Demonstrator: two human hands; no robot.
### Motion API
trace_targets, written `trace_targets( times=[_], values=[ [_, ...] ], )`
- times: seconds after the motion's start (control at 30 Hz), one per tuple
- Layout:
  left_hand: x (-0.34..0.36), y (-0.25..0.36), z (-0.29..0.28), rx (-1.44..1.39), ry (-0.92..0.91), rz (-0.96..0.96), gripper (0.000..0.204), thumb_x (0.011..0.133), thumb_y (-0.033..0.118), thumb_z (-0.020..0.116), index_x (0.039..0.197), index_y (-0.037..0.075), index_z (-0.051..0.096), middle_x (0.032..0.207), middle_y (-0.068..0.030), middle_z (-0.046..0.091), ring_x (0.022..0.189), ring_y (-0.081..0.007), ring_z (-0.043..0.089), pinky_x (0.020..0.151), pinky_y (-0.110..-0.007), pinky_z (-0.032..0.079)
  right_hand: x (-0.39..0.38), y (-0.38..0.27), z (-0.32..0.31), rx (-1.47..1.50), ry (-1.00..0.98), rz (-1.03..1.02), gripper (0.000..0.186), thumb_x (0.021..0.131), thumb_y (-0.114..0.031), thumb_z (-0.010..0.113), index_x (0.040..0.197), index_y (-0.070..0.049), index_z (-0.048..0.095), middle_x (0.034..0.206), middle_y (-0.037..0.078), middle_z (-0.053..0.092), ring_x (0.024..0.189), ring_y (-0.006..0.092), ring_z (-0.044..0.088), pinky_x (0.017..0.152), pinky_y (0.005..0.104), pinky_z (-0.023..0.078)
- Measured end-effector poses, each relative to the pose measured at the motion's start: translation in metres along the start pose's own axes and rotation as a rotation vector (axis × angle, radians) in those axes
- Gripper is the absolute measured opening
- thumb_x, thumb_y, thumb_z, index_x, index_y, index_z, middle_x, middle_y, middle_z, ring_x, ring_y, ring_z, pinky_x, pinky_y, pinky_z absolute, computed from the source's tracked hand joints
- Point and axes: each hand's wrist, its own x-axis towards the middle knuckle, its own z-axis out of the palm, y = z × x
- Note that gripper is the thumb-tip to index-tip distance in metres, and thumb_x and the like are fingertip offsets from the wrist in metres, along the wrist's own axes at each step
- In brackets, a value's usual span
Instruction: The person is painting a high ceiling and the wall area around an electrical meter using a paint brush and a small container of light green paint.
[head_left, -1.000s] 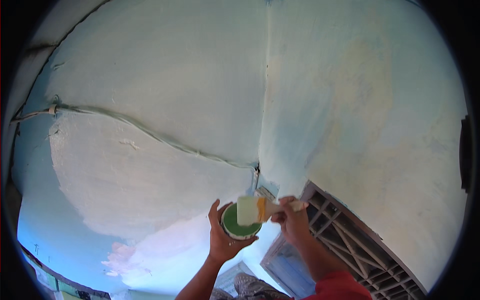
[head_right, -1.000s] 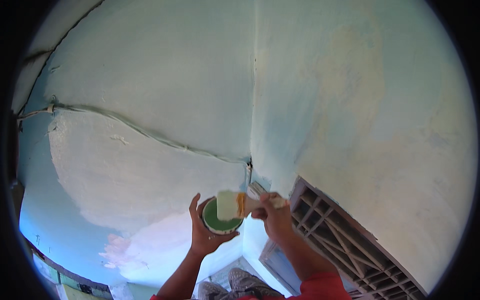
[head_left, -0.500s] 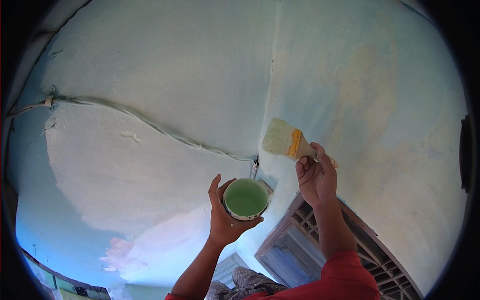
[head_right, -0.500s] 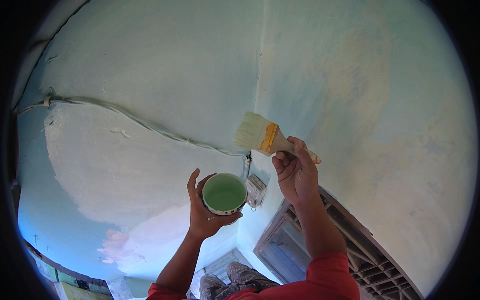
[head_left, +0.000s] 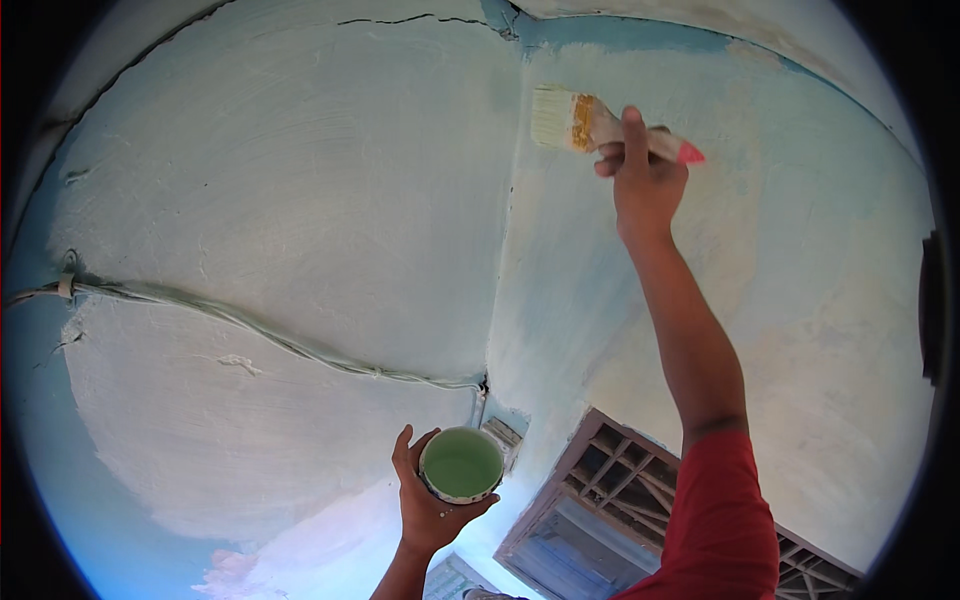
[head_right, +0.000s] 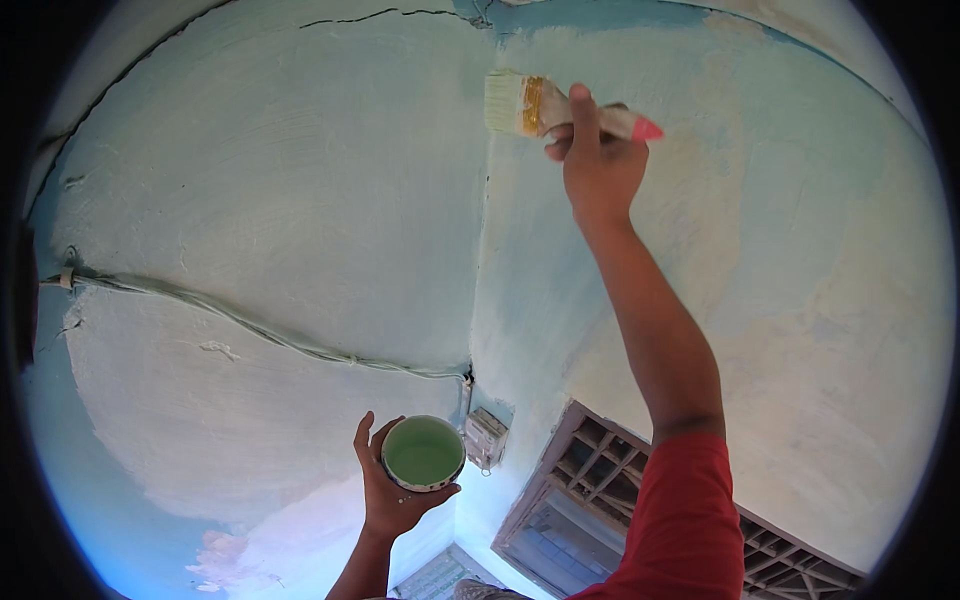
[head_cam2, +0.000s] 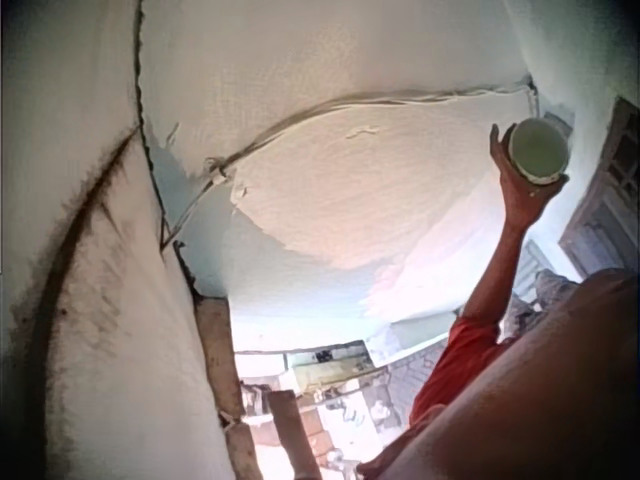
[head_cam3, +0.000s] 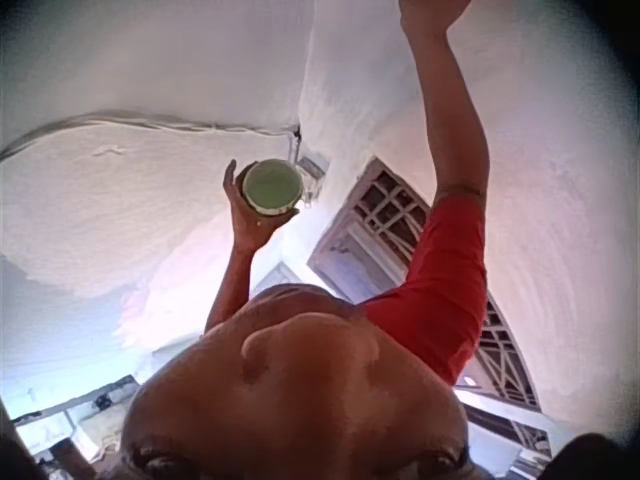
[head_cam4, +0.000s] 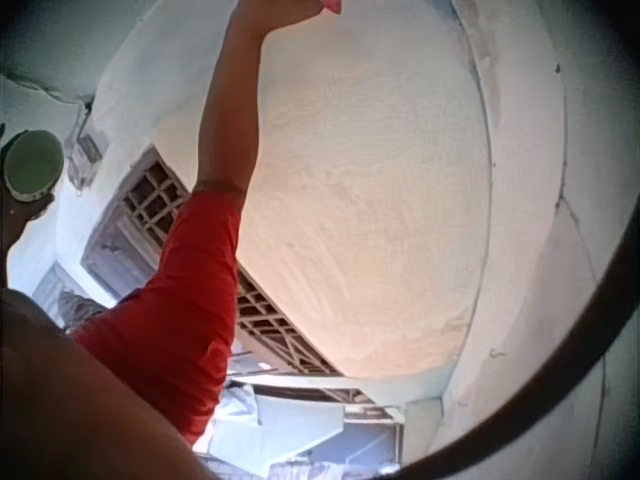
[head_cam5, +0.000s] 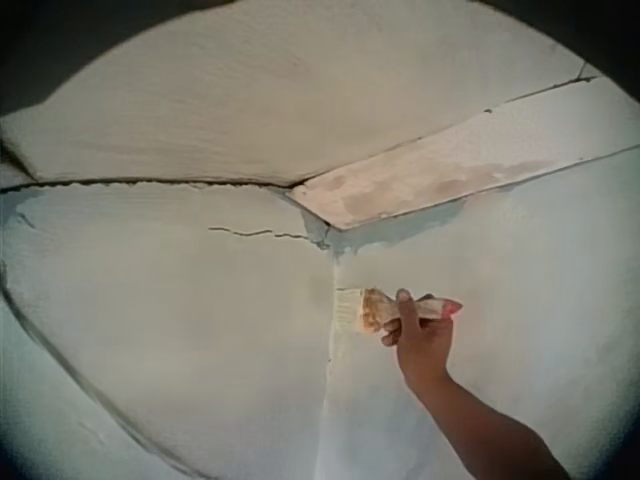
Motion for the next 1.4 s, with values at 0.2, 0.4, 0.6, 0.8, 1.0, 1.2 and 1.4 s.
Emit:
trace_targets(
  times=[0.2, 0.4, 0.6, 0.8, 1.0, 1.2, 1.4],
  values=[
    [-0.014, 0.003, 0.008, -0.05, 0.068, 0.0, 0.135, 0.064, 0.017, 0.102, 0.159, 0.003, 0.007, 0.146, -0.0292, 0.047, 0.13, -0.0397, 0.06, 0.106, -0.048, 0.054, 0.09, 0.044, 0.034, -0.151, 0.097, -0.092, 0.026, 0.099, -0.025, 0.074, 0.101, 0.001, 0.071, 0.079, 0.01, 0.073, 0.066, 0.0141, 0.071, 0.062, 0.026, 0.058],
    [-0.019, -0.005, 0.014, -0.042, 0.086, 0.015, 0.134, 0.063, 0.015, 0.102, 0.158, 0.001, 0.008, 0.145, -0.0301, 0.049, 0.127, -0.0403, 0.063, 0.103, -0.048, 0.056, 0.145, 0.073, 0.068, -0.211, 0.062, -0.155, 0.022, 0.092, -0.024, 0.068, 0.097, -0.004, 0.076, 0.088, 0.014, 0.08, 0.079, 0.0242, 0.079, 0.08, 0.0336, 0.06],
    [-0.018, -0.005, 0.017, -0.059, 0.096, 0.02, 0.135, 0.063, 0.015, 0.102, 0.158, 0.001, 0.007, 0.145, -0.0305, 0.049, 0.126, -0.0401, 0.064, 0.102, -0.048, 0.056, 0.171, 0.087, 0.096, -0.57, 0.038, -0.301, 0.03, 0.091, -0.036, 0.069, 0.099, -0.009, 0.077, 0.092, 0.018, 0.079, 0.089, 0.039, 0.076, 0.085, 0.0448, 0.06],
    [-0.012, -0.003, 0.013, -0.047, 0.063, 0.017, 0.136, 0.063, 0.016, 0.102, 0.158, 0.001, 0.006, 0.144, -0.0313, 0.049, 0.126, -0.0403, 0.064, 0.103, -0.047, 0.056, 0.184, 0.053, 0.058, -0.875, 0.157, -0.394, 0.033, 0.09, -0.041, 0.071, 0.093, -0.009, 0.078, 0.09, 0.019, 0.078, 0.089, 0.0413, 0.075, 0.084, 0.0471, 0.059],
    [-0.013, -0.001, 0.01, -0.084, 0.009, -0.071, 0.142, 0.061, 0.013, 0.103, 0.16, 0.007, 0.001, 0.147, -0.0252, 0.042, 0.134, -0.0363, 0.056, 0.109, -0.048, 0.052, 0.182, 0.023, 0.038, -0.66, 0.151, -0.486, 0.031, 0.092, -0.036, 0.068, 0.097, -0.008, 0.079, 0.079, 0.015, 0.077, 0.081, 0.0363, 0.077, 0.075, 0.0419, 0.06],
    [-0.01, 0.0, 0.016, -0.094, -0.001, -0.016, 0.141, 0.061, 0.014, 0.103, 0.16, 0.006, 0.003, 0.146, -0.0252, 0.043, 0.133, -0.0362, 0.057, 0.108, -0.048, 0.052, 0.181, 0.066, 0.112, -0.851, -0.001, -0.496, 0.036, 0.094, -0.042, 0.067, 0.091, -0.007, 0.076, 0.085, 0.02, 0.076, 0.084, 0.0451, 0.073, 0.079, 0.0498, 0.058],
    [-0.004, -0.002, 0.008, -0.08, -0.049, 0.04, 0.135, 0.064, 0.019, 0.102, 0.158, 0.001, 0.006, 0.145, -0.0309, 0.049, 0.128, -0.0404, 0.063, 0.104, -0.048, 0.056, 0.174, 0.031, 0.07, -1.014, 0.155, -0.468, 0.033, 0.096, -0.04, 0.066, 0.091, -0.01, 0.078, 0.085, 0.019, 0.076, 0.082, 0.0441, 0.074, 0.077, 0.0491, 0.059]
  ],
)
